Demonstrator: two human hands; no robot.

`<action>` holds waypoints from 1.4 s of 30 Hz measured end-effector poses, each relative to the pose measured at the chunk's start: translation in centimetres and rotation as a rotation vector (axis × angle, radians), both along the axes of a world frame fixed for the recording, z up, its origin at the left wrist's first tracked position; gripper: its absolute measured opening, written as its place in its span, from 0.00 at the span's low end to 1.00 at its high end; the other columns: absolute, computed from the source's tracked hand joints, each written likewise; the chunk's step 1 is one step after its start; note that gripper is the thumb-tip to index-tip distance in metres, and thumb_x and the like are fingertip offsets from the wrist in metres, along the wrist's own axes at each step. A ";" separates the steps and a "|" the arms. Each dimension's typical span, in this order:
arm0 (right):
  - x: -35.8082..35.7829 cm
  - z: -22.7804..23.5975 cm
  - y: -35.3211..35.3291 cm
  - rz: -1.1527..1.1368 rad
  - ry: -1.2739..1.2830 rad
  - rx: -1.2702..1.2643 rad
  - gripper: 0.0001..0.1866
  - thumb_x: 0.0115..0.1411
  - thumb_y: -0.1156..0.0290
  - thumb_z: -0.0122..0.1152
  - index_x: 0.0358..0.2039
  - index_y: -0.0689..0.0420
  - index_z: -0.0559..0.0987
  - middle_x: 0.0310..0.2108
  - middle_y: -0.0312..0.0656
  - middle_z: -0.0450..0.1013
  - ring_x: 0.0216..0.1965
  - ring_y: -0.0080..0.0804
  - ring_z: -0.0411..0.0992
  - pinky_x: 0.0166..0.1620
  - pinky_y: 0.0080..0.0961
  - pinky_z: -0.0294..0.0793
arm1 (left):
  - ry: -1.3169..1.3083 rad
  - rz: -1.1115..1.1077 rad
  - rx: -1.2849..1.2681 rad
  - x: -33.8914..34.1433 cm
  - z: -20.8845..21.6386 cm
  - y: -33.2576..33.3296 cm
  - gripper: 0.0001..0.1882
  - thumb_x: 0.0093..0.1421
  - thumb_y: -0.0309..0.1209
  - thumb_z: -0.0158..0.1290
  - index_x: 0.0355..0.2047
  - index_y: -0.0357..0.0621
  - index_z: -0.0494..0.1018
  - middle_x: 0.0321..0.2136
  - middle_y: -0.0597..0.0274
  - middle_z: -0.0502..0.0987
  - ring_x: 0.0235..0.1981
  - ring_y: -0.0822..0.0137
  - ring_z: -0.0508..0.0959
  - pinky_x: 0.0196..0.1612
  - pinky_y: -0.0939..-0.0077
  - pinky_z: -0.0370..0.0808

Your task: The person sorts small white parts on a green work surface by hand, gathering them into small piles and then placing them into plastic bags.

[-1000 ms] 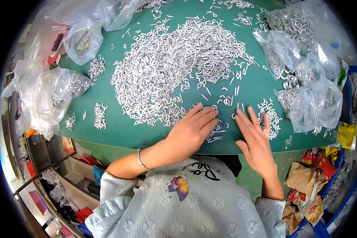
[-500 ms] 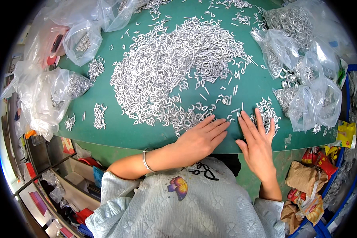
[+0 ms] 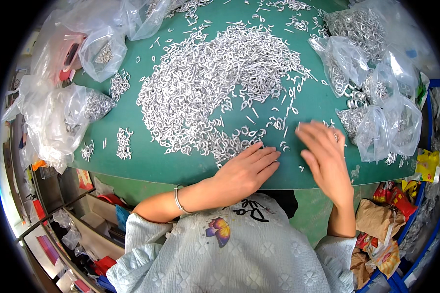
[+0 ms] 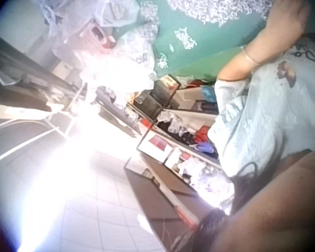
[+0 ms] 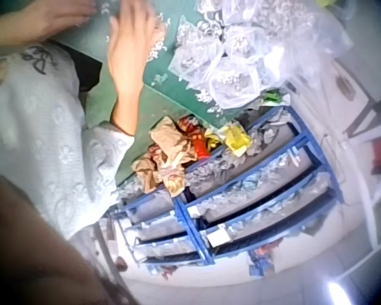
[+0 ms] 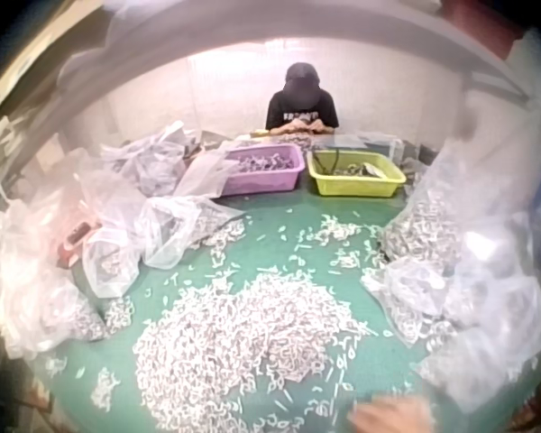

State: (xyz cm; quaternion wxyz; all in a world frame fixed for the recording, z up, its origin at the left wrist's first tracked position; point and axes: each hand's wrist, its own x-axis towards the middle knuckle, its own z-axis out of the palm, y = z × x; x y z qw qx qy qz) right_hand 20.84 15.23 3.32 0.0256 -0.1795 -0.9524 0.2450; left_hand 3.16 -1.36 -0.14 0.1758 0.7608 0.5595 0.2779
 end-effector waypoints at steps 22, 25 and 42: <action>3.9 0.3 -1.5 -0.102 -0.104 0.027 0.23 0.54 0.73 0.61 0.53 0.60 0.76 0.58 0.40 0.70 0.66 0.43 0.58 0.68 0.54 0.36 | -0.030 0.040 -0.023 0.4 0.1 0.8 0.27 0.51 0.21 0.52 0.53 0.28 0.67 0.59 0.42 0.67 0.62 0.47 0.66 0.65 0.50 0.60; 4.1 -0.1 -1.2 -0.135 -0.070 -0.014 0.23 0.56 0.69 0.61 0.54 0.58 0.75 0.59 0.38 0.69 0.67 0.40 0.57 0.67 0.56 0.40 | 0.043 0.012 -0.063 0.9 0.2 1.4 0.28 0.53 0.22 0.51 0.56 0.28 0.65 0.61 0.43 0.64 0.64 0.48 0.64 0.65 0.49 0.58; -1.9 -0.8 -1.1 -0.008 0.026 0.058 0.25 0.57 0.71 0.62 0.56 0.61 0.72 0.63 0.39 0.62 0.67 0.44 0.55 0.66 0.56 0.47 | 0.092 0.228 -0.052 -1.1 -0.3 1.1 0.24 0.51 0.19 0.51 0.50 0.27 0.69 0.58 0.41 0.67 0.62 0.48 0.66 0.65 0.48 0.59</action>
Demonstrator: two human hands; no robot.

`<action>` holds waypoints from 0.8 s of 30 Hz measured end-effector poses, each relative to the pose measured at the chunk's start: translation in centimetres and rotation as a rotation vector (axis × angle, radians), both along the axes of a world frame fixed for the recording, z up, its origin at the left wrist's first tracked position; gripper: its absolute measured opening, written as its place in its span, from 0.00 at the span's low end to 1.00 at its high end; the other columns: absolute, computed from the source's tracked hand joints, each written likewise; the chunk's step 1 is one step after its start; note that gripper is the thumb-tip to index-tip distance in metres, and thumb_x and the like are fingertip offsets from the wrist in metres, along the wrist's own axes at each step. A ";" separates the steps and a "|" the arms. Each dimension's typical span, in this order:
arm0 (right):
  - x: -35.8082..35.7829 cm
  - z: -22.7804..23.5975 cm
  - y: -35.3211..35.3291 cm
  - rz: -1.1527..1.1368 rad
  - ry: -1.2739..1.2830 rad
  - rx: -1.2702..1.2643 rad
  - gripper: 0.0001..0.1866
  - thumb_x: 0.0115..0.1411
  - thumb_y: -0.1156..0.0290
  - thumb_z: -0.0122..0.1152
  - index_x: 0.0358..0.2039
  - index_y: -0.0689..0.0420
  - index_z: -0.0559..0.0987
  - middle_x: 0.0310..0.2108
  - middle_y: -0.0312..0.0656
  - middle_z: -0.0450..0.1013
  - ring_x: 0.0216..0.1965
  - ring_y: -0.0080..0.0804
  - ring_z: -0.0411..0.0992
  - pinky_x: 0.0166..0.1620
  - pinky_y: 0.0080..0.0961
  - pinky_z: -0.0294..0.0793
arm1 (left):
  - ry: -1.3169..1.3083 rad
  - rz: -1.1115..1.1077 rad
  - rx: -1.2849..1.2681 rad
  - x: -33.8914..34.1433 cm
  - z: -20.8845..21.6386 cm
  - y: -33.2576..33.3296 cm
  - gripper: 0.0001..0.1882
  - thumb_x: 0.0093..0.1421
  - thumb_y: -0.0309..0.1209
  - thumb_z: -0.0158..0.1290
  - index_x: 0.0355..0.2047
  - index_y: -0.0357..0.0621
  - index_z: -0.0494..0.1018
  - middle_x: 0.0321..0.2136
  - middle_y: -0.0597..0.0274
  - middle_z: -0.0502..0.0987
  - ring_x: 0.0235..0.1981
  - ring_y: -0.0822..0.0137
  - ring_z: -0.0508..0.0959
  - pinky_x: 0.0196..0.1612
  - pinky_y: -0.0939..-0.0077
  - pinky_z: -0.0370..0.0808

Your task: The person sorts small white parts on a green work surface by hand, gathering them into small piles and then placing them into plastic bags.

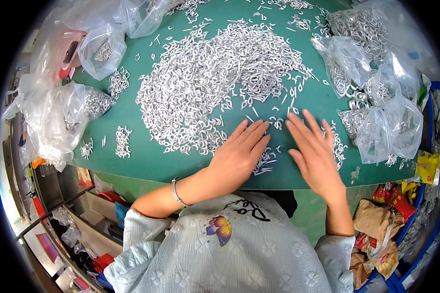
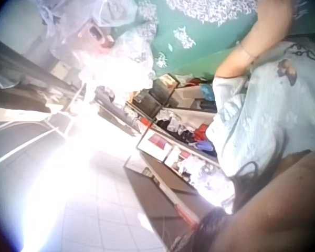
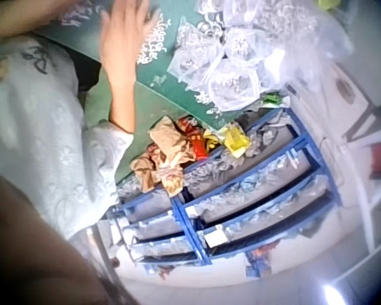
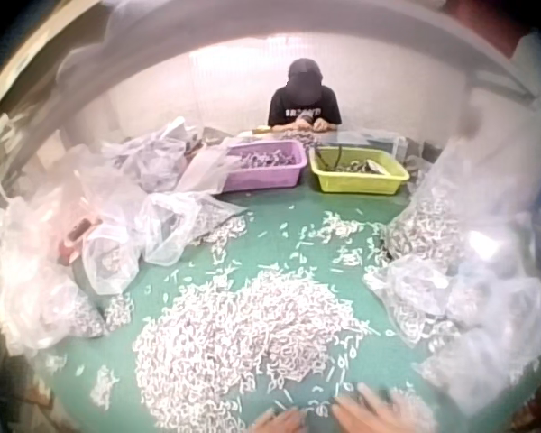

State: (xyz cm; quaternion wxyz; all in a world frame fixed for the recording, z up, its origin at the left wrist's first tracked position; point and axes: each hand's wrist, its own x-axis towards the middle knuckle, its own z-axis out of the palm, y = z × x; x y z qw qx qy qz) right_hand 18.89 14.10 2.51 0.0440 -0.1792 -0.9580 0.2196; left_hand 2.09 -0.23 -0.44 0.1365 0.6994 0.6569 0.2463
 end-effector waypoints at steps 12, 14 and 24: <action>0.5 -1.2 0.2 -0.003 -0.078 0.077 0.26 0.56 0.69 0.62 0.56 0.61 0.72 0.63 0.39 0.62 0.69 0.45 0.52 0.65 0.64 0.43 | -0.009 -0.033 -0.045 -0.2 0.2 0.6 0.30 0.46 0.15 0.50 0.54 0.28 0.67 0.60 0.44 0.65 0.64 0.49 0.63 0.66 0.47 0.57; 0.6 -1.0 -0.3 0.022 -0.091 0.050 0.26 0.56 0.69 0.62 0.56 0.61 0.72 0.64 0.40 0.61 0.69 0.44 0.51 0.65 0.63 0.42 | -0.013 -0.045 -0.046 -0.4 0.4 0.7 0.31 0.46 0.14 0.49 0.55 0.28 0.67 0.61 0.44 0.64 0.65 0.49 0.62 0.66 0.47 0.56; 2.0 -0.6 -0.3 -0.024 -0.122 0.011 0.29 0.56 0.69 0.62 0.58 0.61 0.70 0.65 0.39 0.61 0.70 0.44 0.50 0.66 0.63 0.39 | -0.023 -0.136 -0.034 0.2 -0.1 0.6 0.30 0.47 0.15 0.49 0.54 0.30 0.68 0.61 0.44 0.64 0.65 0.49 0.62 0.66 0.47 0.57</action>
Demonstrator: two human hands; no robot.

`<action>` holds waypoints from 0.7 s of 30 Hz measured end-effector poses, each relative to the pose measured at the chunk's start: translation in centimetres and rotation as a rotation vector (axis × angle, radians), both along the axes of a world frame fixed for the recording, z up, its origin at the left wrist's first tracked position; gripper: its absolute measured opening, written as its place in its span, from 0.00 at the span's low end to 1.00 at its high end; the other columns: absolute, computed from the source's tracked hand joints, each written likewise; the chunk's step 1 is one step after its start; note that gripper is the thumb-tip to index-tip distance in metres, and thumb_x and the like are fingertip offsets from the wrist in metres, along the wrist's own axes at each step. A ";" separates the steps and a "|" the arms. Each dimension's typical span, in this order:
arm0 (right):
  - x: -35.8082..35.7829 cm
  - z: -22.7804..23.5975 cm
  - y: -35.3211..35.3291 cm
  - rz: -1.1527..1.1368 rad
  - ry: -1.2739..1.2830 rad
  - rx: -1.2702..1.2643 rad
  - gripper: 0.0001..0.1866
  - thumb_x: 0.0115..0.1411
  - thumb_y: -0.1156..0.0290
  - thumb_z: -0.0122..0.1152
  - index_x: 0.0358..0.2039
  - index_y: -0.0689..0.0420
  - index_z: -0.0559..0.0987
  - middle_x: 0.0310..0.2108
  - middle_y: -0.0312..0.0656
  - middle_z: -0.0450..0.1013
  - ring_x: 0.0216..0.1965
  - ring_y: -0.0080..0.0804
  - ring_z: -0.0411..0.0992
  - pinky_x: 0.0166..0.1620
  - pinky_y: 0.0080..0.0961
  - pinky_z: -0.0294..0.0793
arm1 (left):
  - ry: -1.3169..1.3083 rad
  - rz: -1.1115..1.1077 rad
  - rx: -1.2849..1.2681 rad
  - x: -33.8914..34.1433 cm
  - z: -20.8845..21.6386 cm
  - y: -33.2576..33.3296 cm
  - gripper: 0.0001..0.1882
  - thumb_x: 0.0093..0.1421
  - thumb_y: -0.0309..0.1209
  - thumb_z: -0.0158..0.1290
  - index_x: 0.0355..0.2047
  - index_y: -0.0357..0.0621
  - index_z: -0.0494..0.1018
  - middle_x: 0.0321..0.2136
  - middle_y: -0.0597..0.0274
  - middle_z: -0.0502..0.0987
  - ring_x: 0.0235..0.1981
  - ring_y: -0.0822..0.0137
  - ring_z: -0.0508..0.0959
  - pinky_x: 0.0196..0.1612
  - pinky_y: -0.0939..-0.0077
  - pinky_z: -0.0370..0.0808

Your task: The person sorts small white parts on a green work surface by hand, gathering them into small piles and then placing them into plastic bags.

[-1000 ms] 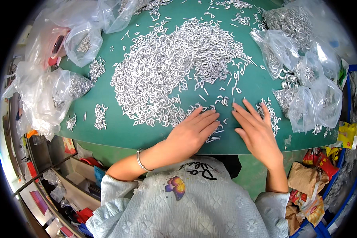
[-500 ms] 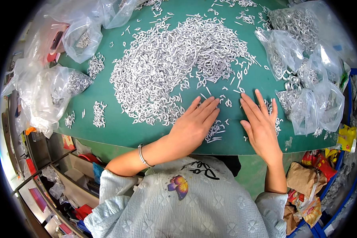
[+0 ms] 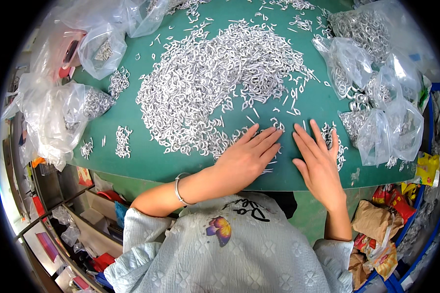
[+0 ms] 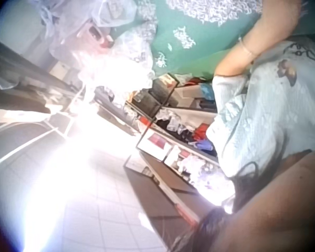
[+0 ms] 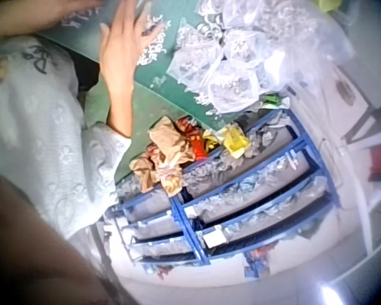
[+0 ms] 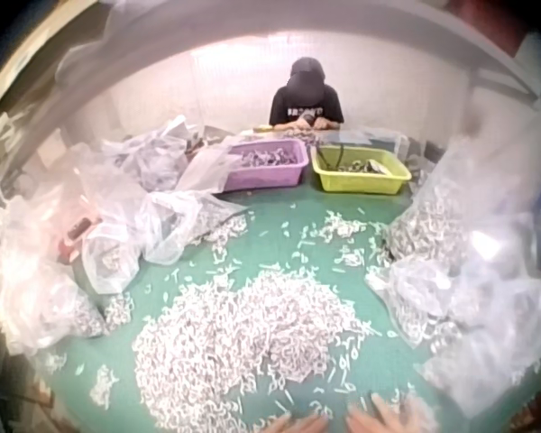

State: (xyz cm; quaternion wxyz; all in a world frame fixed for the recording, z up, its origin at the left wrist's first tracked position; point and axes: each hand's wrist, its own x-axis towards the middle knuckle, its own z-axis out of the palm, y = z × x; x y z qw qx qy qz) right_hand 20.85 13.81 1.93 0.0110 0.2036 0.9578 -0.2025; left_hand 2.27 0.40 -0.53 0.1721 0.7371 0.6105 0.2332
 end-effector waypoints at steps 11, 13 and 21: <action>-0.6 0.7 -0.4 -0.005 0.037 -0.027 0.28 0.57 0.70 0.62 0.58 0.61 0.70 0.64 0.39 0.61 0.69 0.44 0.51 0.65 0.65 0.39 | 0.027 0.108 0.032 -0.3 0.1 0.2 0.27 0.48 0.16 0.50 0.52 0.30 0.69 0.60 0.43 0.64 0.63 0.48 0.64 0.65 0.48 0.59; -2.0 0.4 -0.1 0.040 0.099 -0.059 0.27 0.57 0.70 0.61 0.58 0.61 0.70 0.64 0.39 0.62 0.69 0.44 0.51 0.65 0.64 0.39 | -0.003 0.070 0.013 0.0 0.3 -0.1 0.27 0.48 0.17 0.50 0.52 0.29 0.69 0.60 0.42 0.65 0.63 0.48 0.65 0.65 0.48 0.59; -2.2 -0.4 1.3 0.077 0.106 -0.009 0.23 0.59 0.71 0.59 0.56 0.58 0.73 0.62 0.38 0.65 0.68 0.42 0.54 0.66 0.60 0.39 | -0.027 -0.012 0.007 0.2 0.7 -1.1 0.26 0.50 0.20 0.51 0.53 0.28 0.68 0.59 0.40 0.66 0.61 0.46 0.67 0.64 0.49 0.60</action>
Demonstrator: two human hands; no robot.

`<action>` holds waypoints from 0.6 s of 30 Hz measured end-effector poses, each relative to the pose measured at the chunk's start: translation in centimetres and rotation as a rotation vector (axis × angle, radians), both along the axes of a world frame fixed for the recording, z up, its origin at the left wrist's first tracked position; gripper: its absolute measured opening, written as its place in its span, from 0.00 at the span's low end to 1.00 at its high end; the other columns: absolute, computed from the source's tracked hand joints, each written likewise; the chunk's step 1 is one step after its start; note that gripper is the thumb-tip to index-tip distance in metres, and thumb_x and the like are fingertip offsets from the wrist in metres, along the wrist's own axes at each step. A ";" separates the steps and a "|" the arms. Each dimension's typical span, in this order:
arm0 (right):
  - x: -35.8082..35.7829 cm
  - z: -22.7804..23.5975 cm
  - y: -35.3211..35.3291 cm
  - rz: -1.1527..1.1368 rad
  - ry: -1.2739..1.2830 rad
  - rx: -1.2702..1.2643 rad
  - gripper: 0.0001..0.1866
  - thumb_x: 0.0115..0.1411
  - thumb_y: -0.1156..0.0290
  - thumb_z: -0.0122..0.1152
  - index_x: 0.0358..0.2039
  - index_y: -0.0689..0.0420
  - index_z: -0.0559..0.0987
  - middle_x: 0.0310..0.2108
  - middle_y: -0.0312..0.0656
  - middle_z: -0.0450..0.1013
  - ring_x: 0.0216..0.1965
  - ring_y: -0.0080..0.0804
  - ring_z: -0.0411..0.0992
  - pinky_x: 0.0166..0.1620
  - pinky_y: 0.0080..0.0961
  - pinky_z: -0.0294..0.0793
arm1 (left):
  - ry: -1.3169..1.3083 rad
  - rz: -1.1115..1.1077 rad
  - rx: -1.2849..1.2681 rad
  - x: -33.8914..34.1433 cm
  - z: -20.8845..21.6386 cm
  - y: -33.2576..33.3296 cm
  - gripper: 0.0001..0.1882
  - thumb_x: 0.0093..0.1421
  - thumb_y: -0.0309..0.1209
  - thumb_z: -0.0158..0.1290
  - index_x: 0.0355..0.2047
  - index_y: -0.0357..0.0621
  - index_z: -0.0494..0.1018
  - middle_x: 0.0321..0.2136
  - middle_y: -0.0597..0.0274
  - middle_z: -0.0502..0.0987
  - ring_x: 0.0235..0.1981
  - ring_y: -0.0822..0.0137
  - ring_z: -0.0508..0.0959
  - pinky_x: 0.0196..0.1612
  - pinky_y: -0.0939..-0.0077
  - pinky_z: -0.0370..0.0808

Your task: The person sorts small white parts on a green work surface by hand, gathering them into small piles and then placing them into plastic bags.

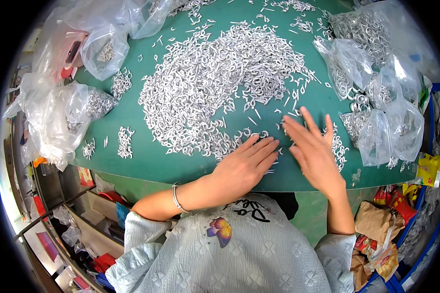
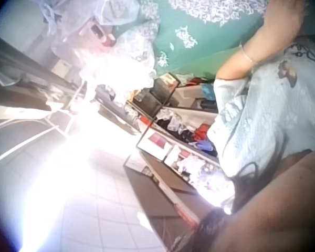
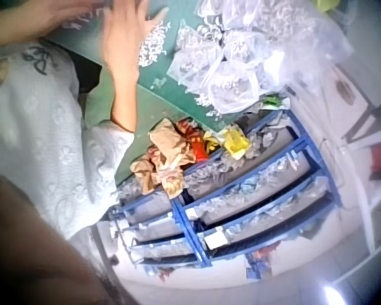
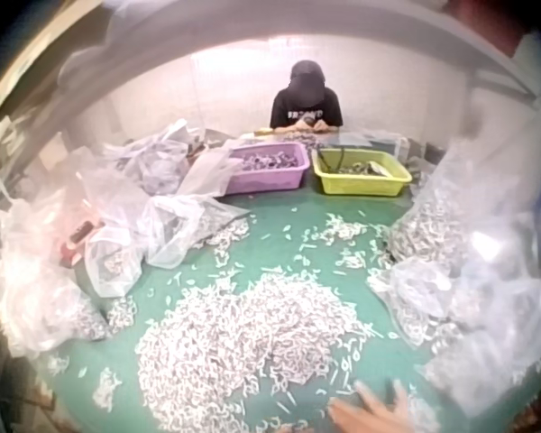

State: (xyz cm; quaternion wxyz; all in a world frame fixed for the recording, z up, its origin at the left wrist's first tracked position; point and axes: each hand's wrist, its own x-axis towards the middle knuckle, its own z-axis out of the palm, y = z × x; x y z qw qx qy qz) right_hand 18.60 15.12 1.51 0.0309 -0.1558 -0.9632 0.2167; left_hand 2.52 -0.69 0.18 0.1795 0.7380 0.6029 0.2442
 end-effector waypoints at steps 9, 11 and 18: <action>2.6 0.2 0.1 -0.190 0.104 -0.049 0.18 0.57 0.73 0.60 0.49 0.59 0.78 0.53 0.40 0.71 0.60 0.42 0.64 0.66 0.51 0.44 | 0.119 -0.084 0.001 -0.1 -0.6 2.1 0.27 0.53 0.23 0.51 0.55 0.27 0.66 0.62 0.41 0.62 0.64 0.48 0.63 0.65 0.51 0.59; 2.8 0.3 -0.2 -0.162 0.105 -0.046 0.19 0.56 0.72 0.62 0.49 0.58 0.78 0.53 0.40 0.71 0.59 0.43 0.64 0.66 0.51 0.45 | 0.120 -0.095 -0.014 -0.2 -0.5 1.3 0.27 0.53 0.23 0.51 0.55 0.26 0.66 0.62 0.40 0.62 0.64 0.48 0.63 0.65 0.51 0.59; 3.2 1.1 -2.3 -0.100 -0.044 0.067 0.23 0.52 0.70 0.65 0.50 0.56 0.76 0.56 0.37 0.67 0.60 0.43 0.60 0.64 0.57 0.46 | 0.065 -0.067 -0.033 -0.3 -0.1 0.1 0.28 0.53 0.23 0.50 0.55 0.25 0.65 0.62 0.38 0.62 0.64 0.46 0.63 0.65 0.51 0.58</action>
